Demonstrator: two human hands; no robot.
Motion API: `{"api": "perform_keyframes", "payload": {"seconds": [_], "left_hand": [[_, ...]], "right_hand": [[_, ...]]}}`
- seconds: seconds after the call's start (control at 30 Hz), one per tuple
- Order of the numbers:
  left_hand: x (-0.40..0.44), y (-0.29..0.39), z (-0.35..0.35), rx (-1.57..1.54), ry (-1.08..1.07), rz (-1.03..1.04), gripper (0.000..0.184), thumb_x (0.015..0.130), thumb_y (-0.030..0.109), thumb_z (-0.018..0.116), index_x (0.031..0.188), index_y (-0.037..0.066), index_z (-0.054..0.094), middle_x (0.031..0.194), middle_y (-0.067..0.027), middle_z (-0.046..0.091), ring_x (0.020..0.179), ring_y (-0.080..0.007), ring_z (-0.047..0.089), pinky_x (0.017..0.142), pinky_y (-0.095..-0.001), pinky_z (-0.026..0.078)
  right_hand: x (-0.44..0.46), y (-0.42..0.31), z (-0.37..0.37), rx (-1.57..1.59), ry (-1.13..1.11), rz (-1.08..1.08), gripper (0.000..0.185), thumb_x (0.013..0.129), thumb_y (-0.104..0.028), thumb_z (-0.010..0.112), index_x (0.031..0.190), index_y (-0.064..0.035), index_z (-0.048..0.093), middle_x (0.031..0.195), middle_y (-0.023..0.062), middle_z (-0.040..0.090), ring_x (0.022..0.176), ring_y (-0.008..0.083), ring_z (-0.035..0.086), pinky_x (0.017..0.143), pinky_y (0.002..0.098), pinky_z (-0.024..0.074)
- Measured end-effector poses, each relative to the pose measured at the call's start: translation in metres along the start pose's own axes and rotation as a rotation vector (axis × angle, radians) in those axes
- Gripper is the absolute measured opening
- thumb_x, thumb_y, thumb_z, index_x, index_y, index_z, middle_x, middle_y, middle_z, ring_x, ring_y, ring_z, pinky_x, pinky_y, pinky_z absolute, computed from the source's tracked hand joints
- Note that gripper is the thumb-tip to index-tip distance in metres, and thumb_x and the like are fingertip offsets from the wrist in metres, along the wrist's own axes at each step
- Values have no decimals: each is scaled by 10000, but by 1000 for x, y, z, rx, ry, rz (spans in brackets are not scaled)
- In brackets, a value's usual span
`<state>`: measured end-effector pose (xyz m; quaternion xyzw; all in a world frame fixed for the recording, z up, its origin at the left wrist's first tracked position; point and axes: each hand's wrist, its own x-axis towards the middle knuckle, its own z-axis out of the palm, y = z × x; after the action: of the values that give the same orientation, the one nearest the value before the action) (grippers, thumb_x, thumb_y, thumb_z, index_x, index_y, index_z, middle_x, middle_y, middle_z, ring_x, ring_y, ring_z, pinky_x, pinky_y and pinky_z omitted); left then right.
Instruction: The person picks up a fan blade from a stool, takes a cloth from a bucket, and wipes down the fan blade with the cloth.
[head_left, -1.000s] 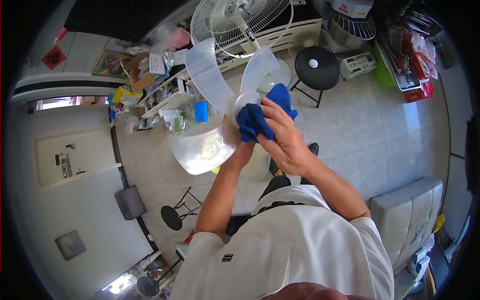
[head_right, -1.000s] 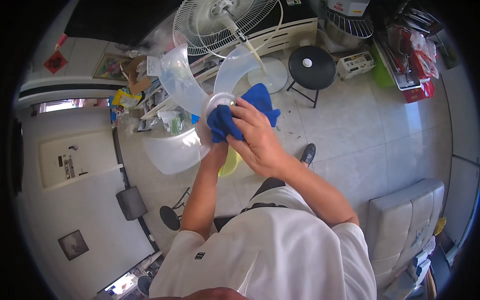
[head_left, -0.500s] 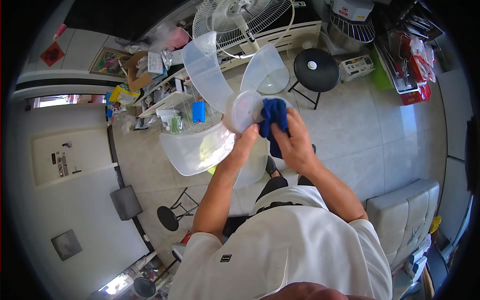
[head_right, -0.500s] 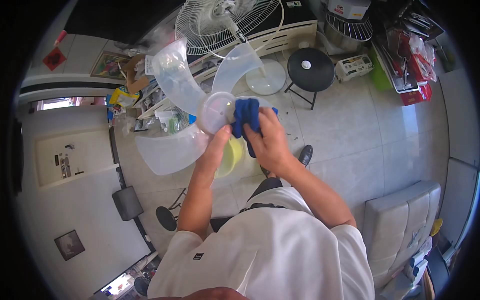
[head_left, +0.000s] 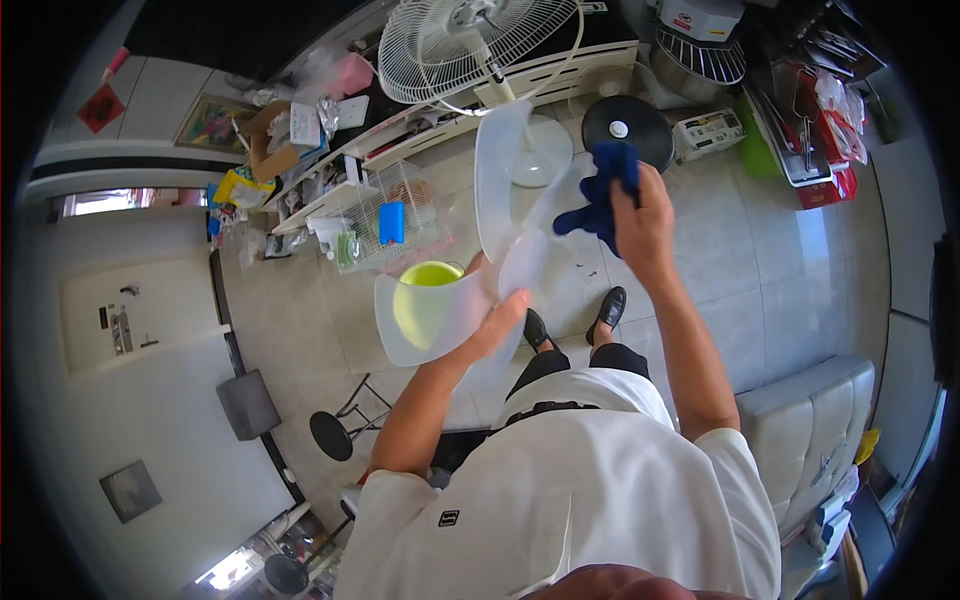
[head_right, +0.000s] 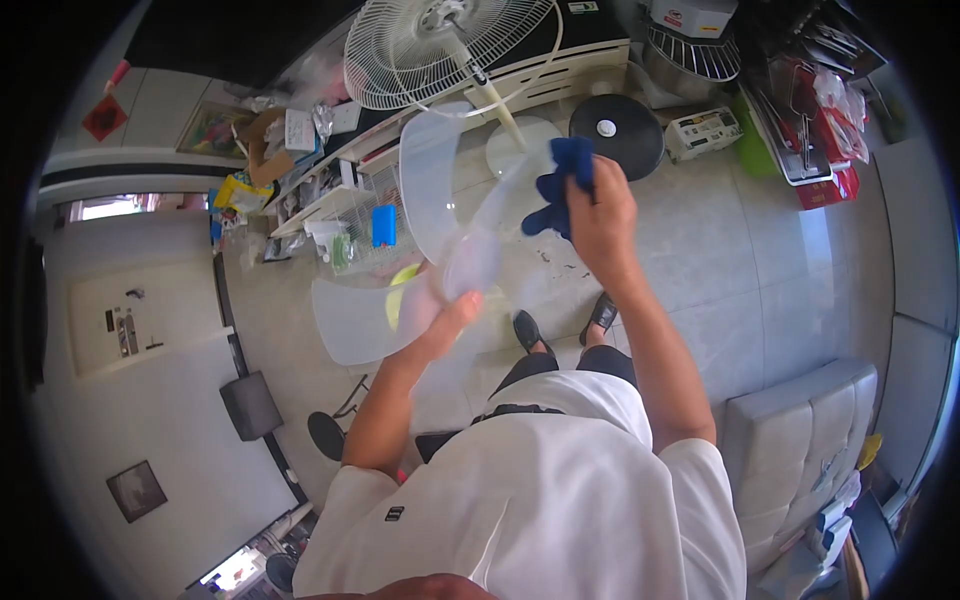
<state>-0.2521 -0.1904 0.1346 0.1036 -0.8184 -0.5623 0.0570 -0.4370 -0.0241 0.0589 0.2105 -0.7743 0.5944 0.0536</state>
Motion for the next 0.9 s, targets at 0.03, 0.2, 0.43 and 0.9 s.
{"api": "perform_keyframes", "payload": {"seconds": [0.03,0.2,0.43,0.9], "left_hand": [[1,-1,-4,110,31,-22,500,872,126,692,1336,6,551,1069,-113,644,993,-235,607,864,-375,491],[19,-34,-12,751,263,317,641,747,30,717,1366,29,551,857,-126,568,811,-335,544,719,-446,465],[30,-24,21,1139,154,396,580,832,53,647,1401,75,540,870,-71,563,809,-249,531,715,-379,471],[-6,6,-17,459,300,318,536,822,45,712,1329,-20,550,1274,-198,604,1166,-343,596,1014,-441,472]], "right_hand": [[-3,-5,-6,319,-74,456,233,1019,-51,529,1220,3,634,1169,149,691,954,228,704,806,348,572],[-26,4,-18,1021,-66,847,307,1049,-154,538,1317,-5,560,1134,133,699,940,233,720,810,374,609],[-71,-6,-3,1210,-550,949,721,905,-349,755,1443,25,453,1348,154,593,1266,278,573,1093,443,440],[-57,-20,-24,1320,-586,977,514,940,-325,644,1350,-31,549,1138,169,691,1014,263,695,841,386,587]]}}
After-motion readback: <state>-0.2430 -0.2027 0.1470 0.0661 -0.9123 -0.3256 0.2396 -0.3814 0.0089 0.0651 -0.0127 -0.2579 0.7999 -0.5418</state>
